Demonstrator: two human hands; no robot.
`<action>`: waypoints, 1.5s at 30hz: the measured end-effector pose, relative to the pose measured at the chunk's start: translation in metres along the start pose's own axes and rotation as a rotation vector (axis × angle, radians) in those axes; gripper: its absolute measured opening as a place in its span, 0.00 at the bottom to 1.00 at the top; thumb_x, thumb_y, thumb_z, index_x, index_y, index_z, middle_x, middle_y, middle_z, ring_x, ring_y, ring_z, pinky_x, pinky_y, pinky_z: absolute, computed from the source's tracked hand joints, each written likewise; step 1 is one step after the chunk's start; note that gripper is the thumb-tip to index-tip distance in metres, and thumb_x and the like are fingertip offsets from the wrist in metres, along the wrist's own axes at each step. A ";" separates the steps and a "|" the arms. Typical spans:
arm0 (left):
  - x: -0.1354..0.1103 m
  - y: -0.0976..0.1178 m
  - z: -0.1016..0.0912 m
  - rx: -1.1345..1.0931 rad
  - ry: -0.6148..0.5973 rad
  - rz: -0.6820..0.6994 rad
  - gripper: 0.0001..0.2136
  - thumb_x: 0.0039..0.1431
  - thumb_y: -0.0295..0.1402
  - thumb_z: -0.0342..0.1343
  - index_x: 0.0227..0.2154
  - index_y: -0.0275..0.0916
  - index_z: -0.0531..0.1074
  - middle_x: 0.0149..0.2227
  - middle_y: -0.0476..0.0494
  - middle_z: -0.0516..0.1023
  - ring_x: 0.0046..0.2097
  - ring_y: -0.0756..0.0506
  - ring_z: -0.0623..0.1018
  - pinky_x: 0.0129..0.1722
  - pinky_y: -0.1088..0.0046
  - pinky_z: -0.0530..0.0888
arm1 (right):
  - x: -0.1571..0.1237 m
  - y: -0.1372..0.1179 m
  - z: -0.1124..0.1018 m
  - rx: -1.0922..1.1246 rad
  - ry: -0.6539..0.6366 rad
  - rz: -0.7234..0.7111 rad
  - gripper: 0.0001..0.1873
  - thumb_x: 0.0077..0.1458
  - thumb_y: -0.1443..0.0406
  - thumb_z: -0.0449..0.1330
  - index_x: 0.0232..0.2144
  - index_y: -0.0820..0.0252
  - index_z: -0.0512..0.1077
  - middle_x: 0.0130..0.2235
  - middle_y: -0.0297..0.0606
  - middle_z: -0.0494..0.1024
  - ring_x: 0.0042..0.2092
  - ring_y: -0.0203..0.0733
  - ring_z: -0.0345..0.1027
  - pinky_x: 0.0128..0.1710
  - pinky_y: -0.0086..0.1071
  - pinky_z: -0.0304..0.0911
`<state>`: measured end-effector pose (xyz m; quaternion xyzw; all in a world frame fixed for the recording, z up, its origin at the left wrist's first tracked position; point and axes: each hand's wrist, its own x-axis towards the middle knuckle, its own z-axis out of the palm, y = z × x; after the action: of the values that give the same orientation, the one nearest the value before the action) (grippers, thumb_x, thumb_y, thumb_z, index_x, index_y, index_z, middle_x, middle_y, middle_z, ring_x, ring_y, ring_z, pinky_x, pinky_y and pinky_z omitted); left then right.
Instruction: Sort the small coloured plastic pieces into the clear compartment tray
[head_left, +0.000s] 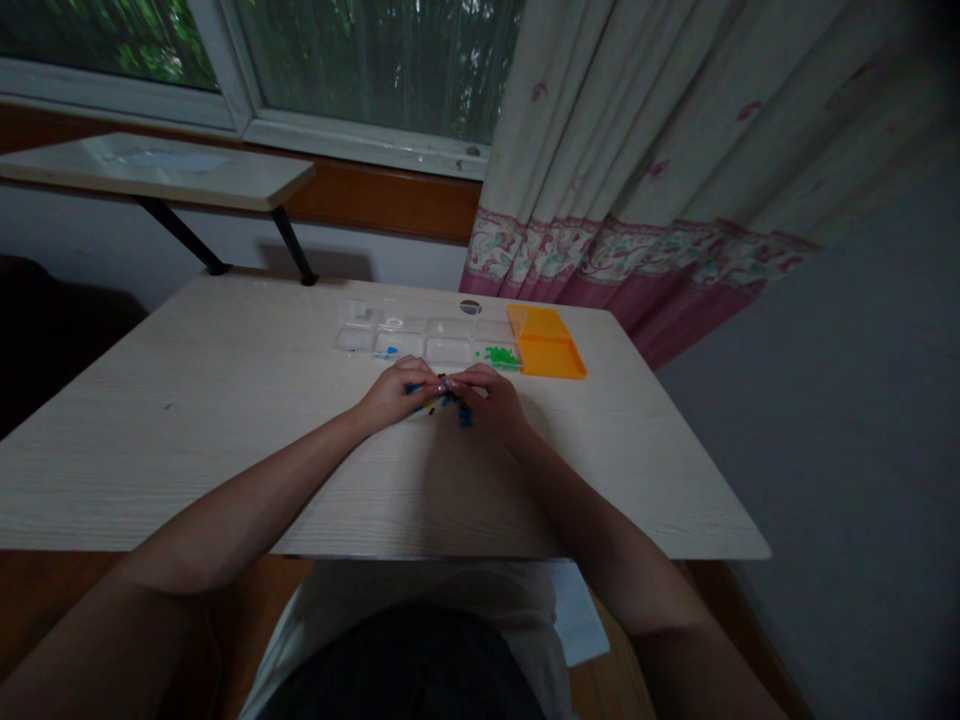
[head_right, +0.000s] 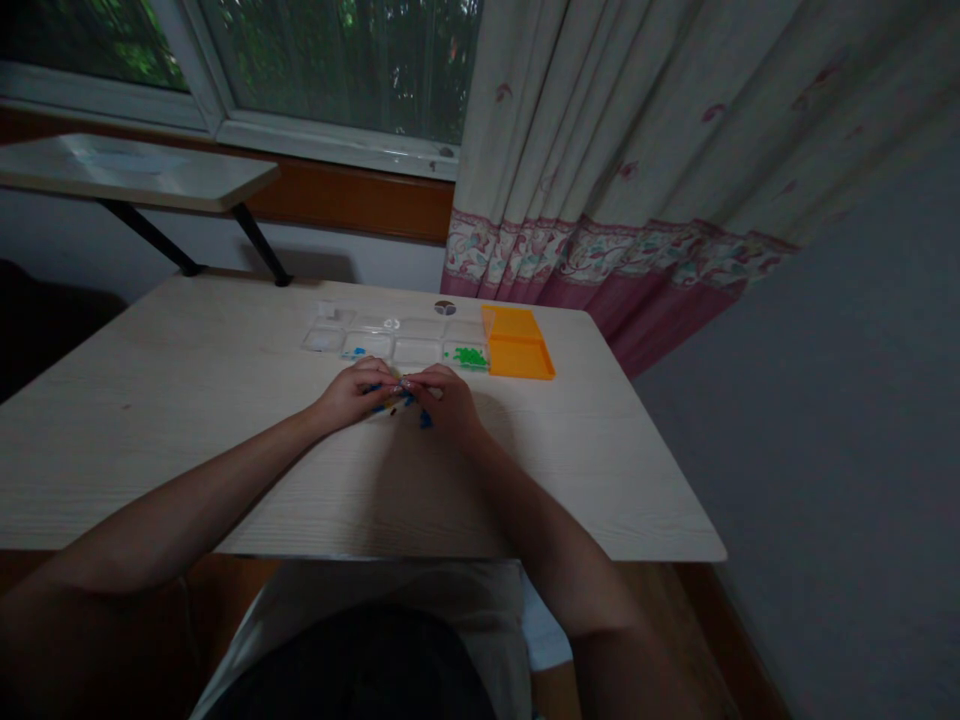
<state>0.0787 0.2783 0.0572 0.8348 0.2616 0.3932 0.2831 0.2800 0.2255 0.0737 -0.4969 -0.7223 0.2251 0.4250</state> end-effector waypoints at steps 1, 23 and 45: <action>0.000 0.000 0.000 -0.025 0.013 -0.009 0.14 0.61 0.47 0.57 0.34 0.44 0.80 0.32 0.44 0.76 0.38 0.45 0.75 0.42 0.65 0.70 | 0.000 0.000 0.000 -0.004 0.005 -0.001 0.19 0.61 0.50 0.57 0.39 0.56 0.81 0.35 0.37 0.79 0.40 0.38 0.70 0.42 0.31 0.64; 0.000 -0.001 0.001 -0.047 0.099 0.038 0.13 0.61 0.45 0.58 0.33 0.42 0.81 0.31 0.44 0.75 0.36 0.46 0.75 0.39 0.68 0.71 | -0.001 0.004 0.003 -0.141 0.022 -0.138 0.21 0.63 0.49 0.53 0.40 0.51 0.81 0.31 0.36 0.78 0.37 0.41 0.69 0.40 0.33 0.61; 0.003 -0.037 -0.048 0.537 0.249 -0.022 0.12 0.64 0.39 0.54 0.36 0.41 0.80 0.35 0.41 0.77 0.41 0.41 0.72 0.46 0.60 0.67 | -0.001 0.006 -0.007 -0.629 -0.143 -0.119 0.07 0.58 0.64 0.61 0.33 0.53 0.80 0.39 0.38 0.78 0.47 0.46 0.63 0.45 0.38 0.51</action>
<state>0.0337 0.3189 0.0586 0.8222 0.3979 0.4064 0.0220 0.2889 0.2263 0.0725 -0.5436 -0.8124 0.0000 0.2111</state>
